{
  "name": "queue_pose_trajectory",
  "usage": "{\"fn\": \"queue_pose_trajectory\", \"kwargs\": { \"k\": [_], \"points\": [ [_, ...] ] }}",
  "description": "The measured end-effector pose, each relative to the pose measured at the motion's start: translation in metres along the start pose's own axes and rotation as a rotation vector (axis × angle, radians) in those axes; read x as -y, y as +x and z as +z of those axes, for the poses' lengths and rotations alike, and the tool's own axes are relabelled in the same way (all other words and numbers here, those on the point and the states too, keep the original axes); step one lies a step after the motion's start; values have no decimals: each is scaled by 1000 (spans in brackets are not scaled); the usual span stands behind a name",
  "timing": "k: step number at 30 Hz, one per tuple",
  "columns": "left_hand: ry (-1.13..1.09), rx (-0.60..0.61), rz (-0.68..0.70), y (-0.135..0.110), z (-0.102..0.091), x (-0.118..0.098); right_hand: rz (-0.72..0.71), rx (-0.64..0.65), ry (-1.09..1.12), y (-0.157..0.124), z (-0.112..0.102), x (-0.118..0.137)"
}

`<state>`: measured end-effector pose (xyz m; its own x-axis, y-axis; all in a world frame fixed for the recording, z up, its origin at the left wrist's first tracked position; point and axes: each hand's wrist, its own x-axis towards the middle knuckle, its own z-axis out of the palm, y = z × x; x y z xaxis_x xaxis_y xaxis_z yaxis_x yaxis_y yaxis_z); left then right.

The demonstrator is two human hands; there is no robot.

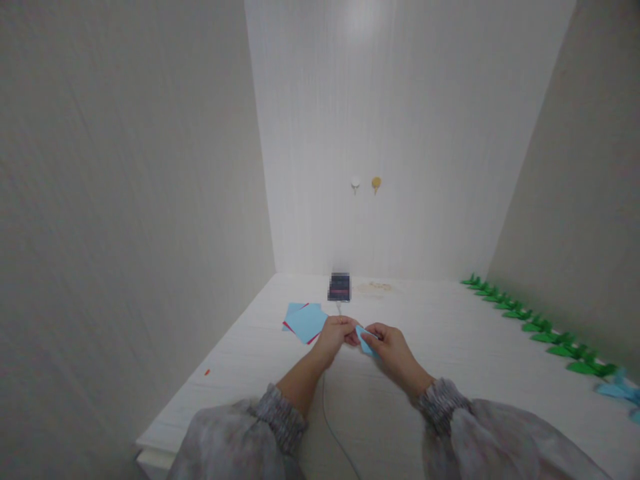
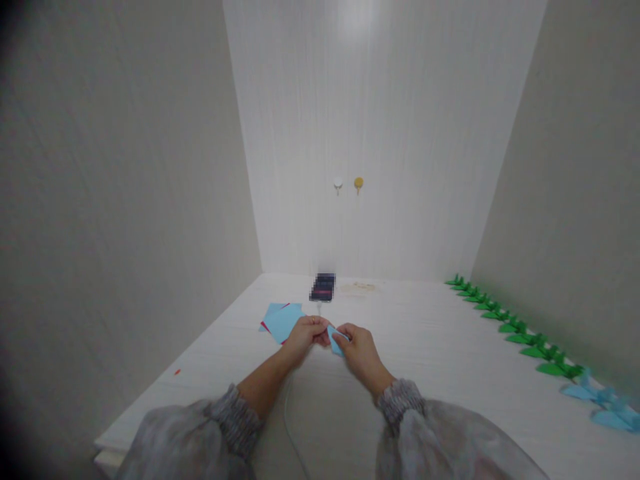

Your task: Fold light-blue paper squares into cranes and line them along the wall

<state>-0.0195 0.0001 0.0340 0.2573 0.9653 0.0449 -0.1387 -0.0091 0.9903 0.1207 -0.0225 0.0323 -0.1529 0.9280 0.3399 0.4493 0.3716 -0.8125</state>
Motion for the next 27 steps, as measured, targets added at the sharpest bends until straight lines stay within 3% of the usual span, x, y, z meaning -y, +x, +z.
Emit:
{"fn": "queue_pose_trajectory", "kwargs": {
  "k": [6,14,20,27],
  "points": [
    [-36,19,-11,-3,1,-5,7,9,18,0,0,1],
    [111,-27,102,-4,-1,-4,7,32,36,-2,1,6],
    [84,-44,63,-1,0,-1,33,49,129,-1,1,8],
    [20,-114,77,-2,-2,-4,79,-73,334,2,-3,12]
  ]
}}
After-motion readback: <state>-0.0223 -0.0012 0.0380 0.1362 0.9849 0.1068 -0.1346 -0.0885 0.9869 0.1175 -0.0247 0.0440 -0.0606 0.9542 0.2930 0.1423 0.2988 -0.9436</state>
